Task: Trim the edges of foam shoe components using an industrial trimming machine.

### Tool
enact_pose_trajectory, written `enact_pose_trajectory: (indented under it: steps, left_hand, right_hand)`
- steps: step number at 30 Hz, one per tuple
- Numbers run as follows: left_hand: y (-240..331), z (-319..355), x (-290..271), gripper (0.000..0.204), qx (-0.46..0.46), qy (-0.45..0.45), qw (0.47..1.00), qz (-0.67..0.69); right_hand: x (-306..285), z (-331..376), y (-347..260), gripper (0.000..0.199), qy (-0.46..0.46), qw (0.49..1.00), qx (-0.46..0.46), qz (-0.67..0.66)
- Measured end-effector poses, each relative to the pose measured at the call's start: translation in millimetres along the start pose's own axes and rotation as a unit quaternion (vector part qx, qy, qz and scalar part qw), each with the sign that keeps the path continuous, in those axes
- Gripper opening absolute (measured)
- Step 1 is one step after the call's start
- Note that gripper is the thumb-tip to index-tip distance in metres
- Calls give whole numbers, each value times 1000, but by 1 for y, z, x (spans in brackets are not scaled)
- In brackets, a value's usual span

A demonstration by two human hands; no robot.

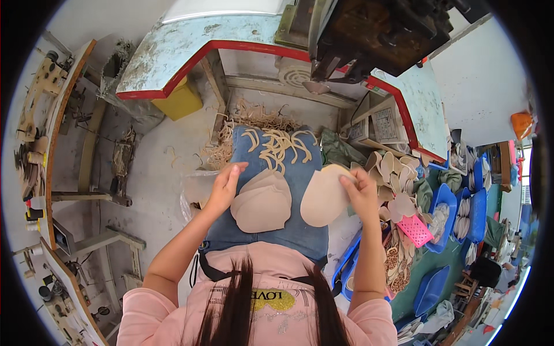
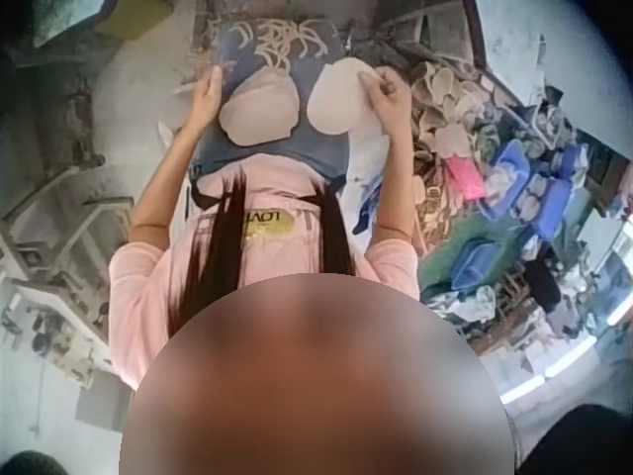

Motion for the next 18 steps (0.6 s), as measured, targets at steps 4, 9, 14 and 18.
enact_pose_trajectory:
  steps: [4,9,14,18]
  left_hand:
    - [-21,16,1,45,-40,19,999,21]
    - [-30,25,1,40,-70,38,992,93]
    - [-13,30,-4,37,25,69,997,-37]
    - [-35,52,8,32,59,-6,995,86]
  right_hand:
    - [-3,29,35,12,13,1000,27,-4]
    - [9,27,10,11,105,993,15,-52]
    - [70,-5,-86,4,43,979,-180,-86]
    - [201,23,-190,20,-234,844,-344,-339]
Point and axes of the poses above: each hand's wrist, its own z-axis away from the middle knuckle, its own x-axis out of the palm, y = z × x, the point moved 2 cm from there along -z, towards the middle knuckle, and after that the axes turned 7 degrees about -x, right-handed, at the moved point
